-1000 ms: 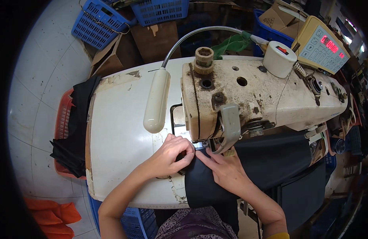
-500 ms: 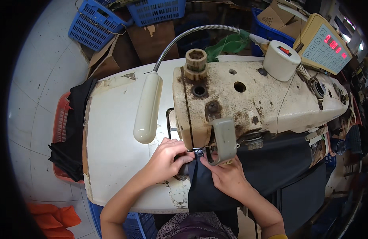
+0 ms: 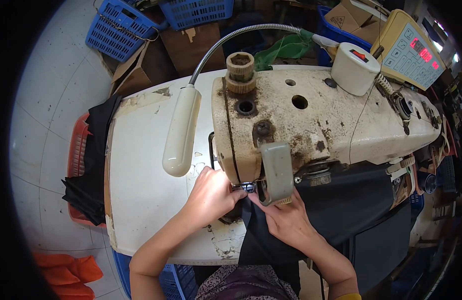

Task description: Sewing pieces of black material using an industrial sewing machine.

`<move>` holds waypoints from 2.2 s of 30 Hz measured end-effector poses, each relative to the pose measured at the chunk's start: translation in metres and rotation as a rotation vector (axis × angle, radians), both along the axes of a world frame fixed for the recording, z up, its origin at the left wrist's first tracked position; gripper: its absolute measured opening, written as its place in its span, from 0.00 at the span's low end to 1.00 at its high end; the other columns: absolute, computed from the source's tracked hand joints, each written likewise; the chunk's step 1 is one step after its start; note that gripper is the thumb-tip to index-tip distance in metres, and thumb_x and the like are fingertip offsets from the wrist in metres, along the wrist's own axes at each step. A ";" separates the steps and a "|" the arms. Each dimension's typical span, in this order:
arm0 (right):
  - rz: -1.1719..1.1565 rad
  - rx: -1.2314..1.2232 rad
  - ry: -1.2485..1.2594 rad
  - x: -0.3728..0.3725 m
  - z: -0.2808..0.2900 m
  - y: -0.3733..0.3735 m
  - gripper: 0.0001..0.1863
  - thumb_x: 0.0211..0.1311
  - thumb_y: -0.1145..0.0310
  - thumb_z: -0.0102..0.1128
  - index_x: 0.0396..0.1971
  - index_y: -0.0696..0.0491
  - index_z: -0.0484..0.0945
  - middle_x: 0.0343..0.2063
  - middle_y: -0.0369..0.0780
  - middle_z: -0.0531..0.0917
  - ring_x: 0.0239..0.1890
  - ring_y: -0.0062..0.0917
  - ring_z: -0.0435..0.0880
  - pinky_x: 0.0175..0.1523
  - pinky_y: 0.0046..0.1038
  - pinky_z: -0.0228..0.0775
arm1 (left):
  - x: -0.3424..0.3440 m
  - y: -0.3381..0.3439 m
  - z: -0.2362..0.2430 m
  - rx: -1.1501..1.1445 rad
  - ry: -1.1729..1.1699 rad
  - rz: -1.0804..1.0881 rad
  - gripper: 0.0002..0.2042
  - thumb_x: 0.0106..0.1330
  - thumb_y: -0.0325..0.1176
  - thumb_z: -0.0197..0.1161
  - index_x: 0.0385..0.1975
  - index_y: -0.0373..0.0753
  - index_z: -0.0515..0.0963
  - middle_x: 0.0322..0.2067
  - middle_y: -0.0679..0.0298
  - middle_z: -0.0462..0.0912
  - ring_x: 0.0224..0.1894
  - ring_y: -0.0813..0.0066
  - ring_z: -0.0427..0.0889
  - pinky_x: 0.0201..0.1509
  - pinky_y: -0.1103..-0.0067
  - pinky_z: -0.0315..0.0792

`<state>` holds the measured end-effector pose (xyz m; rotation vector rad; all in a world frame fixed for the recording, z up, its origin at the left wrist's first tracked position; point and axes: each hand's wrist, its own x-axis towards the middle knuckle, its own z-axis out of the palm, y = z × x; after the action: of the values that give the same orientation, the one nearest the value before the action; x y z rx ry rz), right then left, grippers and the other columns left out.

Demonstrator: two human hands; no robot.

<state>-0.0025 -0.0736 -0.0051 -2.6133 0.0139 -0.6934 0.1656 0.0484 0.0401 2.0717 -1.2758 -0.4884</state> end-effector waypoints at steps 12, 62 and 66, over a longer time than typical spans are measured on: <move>0.017 -0.136 0.111 -0.003 0.006 0.001 0.27 0.45 0.74 0.62 0.52 0.55 0.78 0.37 0.40 0.84 0.53 0.39 0.74 0.53 0.41 0.66 | -0.061 0.040 -0.025 -0.253 -0.374 -0.020 0.17 0.55 0.28 0.70 0.43 0.29 0.78 0.50 0.51 0.77 0.53 0.52 0.76 0.54 0.66 0.72; -1.017 -0.399 -0.087 -0.123 -0.002 -0.128 0.32 0.61 0.82 0.52 0.68 0.58 0.62 0.67 0.48 0.67 0.71 0.42 0.61 0.74 0.43 0.52 | -0.034 0.018 -0.028 -0.201 -0.487 -0.035 0.15 0.58 0.25 0.66 0.46 0.32 0.80 0.45 0.54 0.81 0.53 0.54 0.78 0.53 0.67 0.76; -1.031 -0.353 -0.009 -0.130 -0.009 -0.129 0.30 0.60 0.83 0.50 0.65 0.60 0.66 0.65 0.50 0.69 0.69 0.42 0.65 0.72 0.40 0.57 | -0.029 0.017 -0.024 -0.184 -0.471 -0.038 0.15 0.58 0.24 0.65 0.45 0.32 0.80 0.45 0.54 0.81 0.53 0.55 0.78 0.52 0.67 0.76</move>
<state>-0.1326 -0.2022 -0.0143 -2.8118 1.4194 -1.0901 0.1365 0.0657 0.0160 2.0742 -1.5592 0.1137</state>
